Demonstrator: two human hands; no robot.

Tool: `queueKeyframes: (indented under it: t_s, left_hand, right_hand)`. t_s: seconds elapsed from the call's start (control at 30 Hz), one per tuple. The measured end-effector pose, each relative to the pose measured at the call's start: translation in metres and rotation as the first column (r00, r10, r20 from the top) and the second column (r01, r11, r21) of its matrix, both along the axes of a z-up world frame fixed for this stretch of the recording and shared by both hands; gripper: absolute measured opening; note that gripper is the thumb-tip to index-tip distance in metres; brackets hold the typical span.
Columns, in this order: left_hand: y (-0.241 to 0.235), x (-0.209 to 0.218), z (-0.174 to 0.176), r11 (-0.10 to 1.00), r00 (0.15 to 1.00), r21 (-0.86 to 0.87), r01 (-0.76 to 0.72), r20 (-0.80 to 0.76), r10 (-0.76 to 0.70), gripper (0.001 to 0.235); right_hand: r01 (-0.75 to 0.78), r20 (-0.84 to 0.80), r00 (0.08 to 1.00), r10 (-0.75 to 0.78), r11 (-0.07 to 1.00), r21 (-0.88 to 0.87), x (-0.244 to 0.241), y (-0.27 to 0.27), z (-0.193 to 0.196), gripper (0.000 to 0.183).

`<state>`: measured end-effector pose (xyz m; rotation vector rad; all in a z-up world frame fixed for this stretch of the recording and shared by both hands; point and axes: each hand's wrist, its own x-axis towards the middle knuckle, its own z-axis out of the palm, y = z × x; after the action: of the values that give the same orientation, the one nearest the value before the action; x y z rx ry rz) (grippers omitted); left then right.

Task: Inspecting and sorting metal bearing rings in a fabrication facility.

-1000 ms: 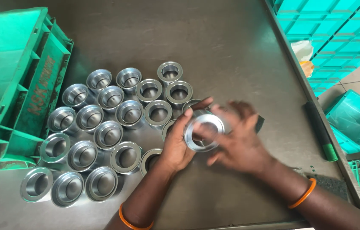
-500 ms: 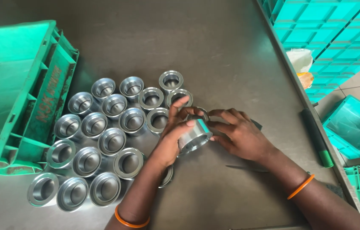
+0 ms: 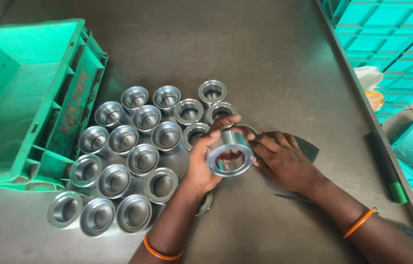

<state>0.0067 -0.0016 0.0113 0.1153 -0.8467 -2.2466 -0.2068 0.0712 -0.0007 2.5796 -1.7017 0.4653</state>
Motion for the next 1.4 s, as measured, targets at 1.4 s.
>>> queueKeyframes:
  t_s: [1.4]
  left_hand:
    - [0.050, -0.008, 0.039, 0.412, -0.031, -0.704, 0.579, 0.485, 0.874, 0.084]
  right_hand:
    - [0.068, 0.507, 0.862, 0.035, 0.981, -0.183, 0.022, -0.089, -0.006, 0.028]
